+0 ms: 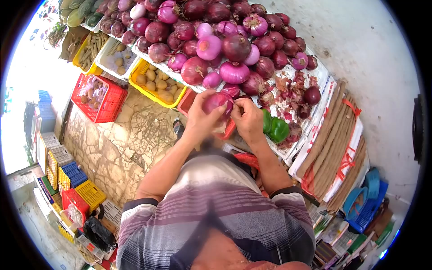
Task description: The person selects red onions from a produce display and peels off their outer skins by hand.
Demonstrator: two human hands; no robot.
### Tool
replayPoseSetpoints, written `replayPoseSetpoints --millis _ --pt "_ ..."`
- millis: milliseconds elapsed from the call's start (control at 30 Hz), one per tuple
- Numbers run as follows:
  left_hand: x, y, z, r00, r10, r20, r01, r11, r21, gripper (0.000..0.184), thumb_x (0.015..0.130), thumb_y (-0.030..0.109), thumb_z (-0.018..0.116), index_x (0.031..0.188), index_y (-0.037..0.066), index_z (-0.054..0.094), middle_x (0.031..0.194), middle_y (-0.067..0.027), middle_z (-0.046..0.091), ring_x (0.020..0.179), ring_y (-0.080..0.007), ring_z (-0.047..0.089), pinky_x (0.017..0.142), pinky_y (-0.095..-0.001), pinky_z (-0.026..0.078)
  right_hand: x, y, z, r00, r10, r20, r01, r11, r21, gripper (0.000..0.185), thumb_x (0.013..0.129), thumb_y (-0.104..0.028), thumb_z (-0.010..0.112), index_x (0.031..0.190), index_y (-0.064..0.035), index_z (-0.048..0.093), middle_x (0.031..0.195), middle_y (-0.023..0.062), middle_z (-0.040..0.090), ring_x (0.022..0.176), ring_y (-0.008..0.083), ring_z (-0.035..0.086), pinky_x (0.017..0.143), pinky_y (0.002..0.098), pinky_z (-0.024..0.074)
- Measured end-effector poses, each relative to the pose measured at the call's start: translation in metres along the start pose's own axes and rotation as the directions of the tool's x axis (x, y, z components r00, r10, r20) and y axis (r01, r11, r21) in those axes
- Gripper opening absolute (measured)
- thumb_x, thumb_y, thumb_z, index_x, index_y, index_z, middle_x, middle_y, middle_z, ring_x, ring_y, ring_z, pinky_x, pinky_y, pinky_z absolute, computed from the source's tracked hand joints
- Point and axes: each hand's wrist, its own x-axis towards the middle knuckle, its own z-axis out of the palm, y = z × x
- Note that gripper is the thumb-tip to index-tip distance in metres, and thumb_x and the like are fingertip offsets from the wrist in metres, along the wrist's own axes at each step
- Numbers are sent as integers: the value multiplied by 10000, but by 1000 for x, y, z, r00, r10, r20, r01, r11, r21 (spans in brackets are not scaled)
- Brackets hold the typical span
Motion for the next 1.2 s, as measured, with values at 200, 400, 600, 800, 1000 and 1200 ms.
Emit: replayPoseSetpoints --millis 200,400,600,800,1000,1200 --pt "-1 -9 4 999 24 -30 -21 997 74 535 889 118 774 1346 23 512 1172 -109 641 1019 -159 638 792 -304 594 -3 12 -5 999 -4 -33 4 1000 21 93 868 5 702 952 13 664 769 116 695 641 156 669 588 315 533" --pt "-2 -6 1 998 5 60 1 995 -105 555 925 143 732 1403 18 480 1150 -101 637 864 -127 656 684 -229 559 -8 33 -28 932 358 55 -353 862 364 64 977 -16 627 1032 10 643 888 48 703 722 70 648 655 221 529" --pt "4 -17 4 995 8 99 26 941 -337 597 929 147 733 1437 13 447 1212 -107 637 1001 -152 650 868 -275 551 -5 19 -56 913 404 50 -378 795 474 237 1027 -129 601 1205 27 606 1028 97 698 870 127 663 760 250 545" --pt "5 -25 8 977 -33 212 138 854 -502 575 936 143 725 1420 4 448 1225 -113 629 1090 -178 644 956 -324 542 -12 10 -25 939 321 121 -339 817 466 385 1017 -202 633 1320 29 580 1081 93 697 906 136 643 808 271 514" --pt "4 -40 5 980 -59 188 131 908 -398 548 922 193 737 1367 11 476 1211 -126 624 1106 -206 640 995 -379 530 2 -6 -15 943 332 31 -321 878 354 203 1020 -172 623 1053 14 698 872 26 699 766 84 602 712 263 501" --pt "6 -35 -6 964 -29 266 189 776 -602 656 864 289 796 1380 20 494 1244 -133 627 1151 -240 633 1040 -413 513 -5 25 -26 897 442 -17 -396 819 414 198 1030 -171 608 1020 16 674 840 18 677 764 76 580 702 270 489"
